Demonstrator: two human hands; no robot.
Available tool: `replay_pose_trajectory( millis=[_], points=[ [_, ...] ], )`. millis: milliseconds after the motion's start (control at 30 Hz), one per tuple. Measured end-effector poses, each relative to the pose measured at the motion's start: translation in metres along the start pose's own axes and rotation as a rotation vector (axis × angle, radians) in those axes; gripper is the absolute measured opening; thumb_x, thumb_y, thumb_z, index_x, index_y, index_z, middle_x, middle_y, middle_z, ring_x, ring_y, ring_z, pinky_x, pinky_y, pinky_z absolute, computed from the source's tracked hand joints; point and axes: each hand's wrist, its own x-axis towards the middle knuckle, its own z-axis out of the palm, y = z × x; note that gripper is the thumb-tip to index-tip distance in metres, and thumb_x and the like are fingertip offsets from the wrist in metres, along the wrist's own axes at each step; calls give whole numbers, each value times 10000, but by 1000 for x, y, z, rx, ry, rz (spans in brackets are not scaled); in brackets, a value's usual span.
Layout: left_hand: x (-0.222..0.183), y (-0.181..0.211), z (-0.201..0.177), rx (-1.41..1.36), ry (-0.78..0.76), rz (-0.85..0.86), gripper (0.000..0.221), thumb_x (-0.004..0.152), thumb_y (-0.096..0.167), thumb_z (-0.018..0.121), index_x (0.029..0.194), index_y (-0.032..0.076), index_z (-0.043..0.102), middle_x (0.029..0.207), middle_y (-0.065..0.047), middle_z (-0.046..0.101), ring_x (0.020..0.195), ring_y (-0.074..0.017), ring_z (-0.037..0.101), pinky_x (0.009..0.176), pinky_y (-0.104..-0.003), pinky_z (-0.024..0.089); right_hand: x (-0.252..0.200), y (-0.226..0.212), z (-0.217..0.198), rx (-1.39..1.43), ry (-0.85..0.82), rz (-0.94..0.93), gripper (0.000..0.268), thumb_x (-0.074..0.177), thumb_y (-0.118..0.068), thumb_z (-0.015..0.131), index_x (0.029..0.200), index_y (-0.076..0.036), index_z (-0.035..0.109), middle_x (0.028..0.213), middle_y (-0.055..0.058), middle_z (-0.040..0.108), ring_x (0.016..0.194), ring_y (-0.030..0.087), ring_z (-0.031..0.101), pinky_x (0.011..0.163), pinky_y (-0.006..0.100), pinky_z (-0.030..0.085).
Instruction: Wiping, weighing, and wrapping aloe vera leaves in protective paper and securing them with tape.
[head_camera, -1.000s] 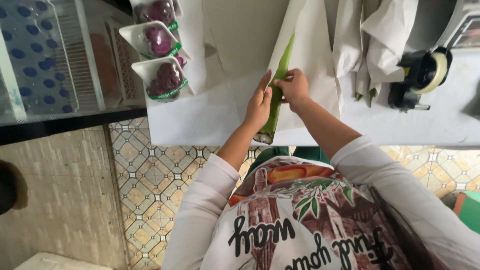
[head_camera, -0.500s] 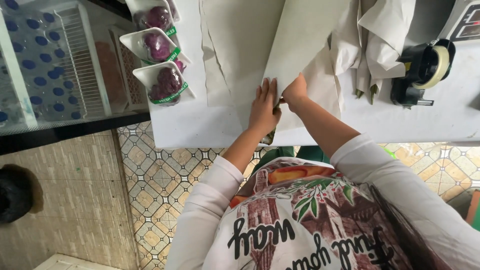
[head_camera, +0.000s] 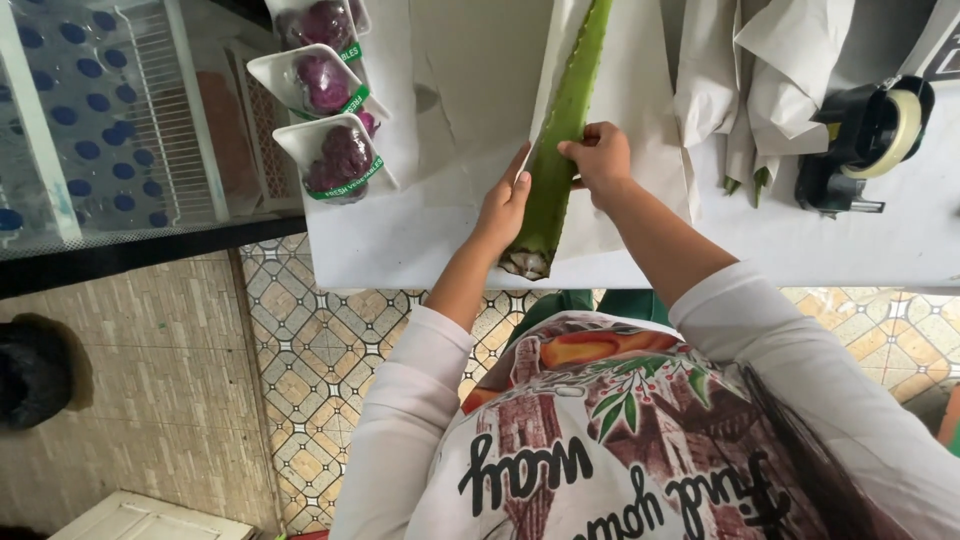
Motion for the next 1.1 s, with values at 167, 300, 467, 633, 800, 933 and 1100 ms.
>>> replay_pose_trajectory(
  millis=[167,300,467,633,800,933,1100],
  points=[
    [-7,22,6,33,-19,62,515,1173,339,291,1676,281,197,1695,-146,246,1497,-407,329,1191,-563,329,11,-8,1,35,32,-7,453,944,-142,768,1277,53,531,1019,146,623,811,392,740,506,494,690],
    [-8,11,30,377,14,179,641,1121,196,453,1670,238,124,1633,-342,227,1475,-535,315,1183,-621,347,19,-4,6,-15,98,-22,298,949,-60,640,1231,10,571,940,116,638,689,364,740,492,508,683],
    [-18,13,54,865,-21,145,713,1089,335,479,1665,239,70,1668,-301,147,1487,-603,227,1084,-638,433,8,-14,2,47,49,-36,230,921,-31,633,1134,9,558,882,98,575,661,333,683,537,518,666],
    [-18,24,58,957,-102,70,818,1034,327,551,1664,184,50,1681,-307,68,1501,-624,122,1139,-643,358,-5,-20,0,124,-15,-43,150,883,6,624,1010,9,543,807,76,495,624,293,608,594,530,645],
    [-14,14,57,973,-113,53,837,1012,253,578,1664,195,57,1682,-298,66,1501,-618,138,1128,-614,403,-16,-25,3,234,-108,-40,102,834,56,612,843,9,522,707,46,387,576,241,509,671,546,616],
    [-12,16,54,972,-153,32,849,1015,235,564,1668,235,21,1690,-293,15,1506,-622,101,1136,-629,385,-17,-23,-2,286,-156,-22,129,809,81,606,760,9,511,657,31,333,551,215,460,709,554,601],
    [-16,36,46,890,-216,-23,806,1025,191,530,1655,371,60,1699,-268,-93,1511,-630,15,1104,-702,363,-32,-14,-32,379,-258,-23,231,760,131,595,594,9,491,557,3,226,503,164,360,785,571,573]
  ],
)
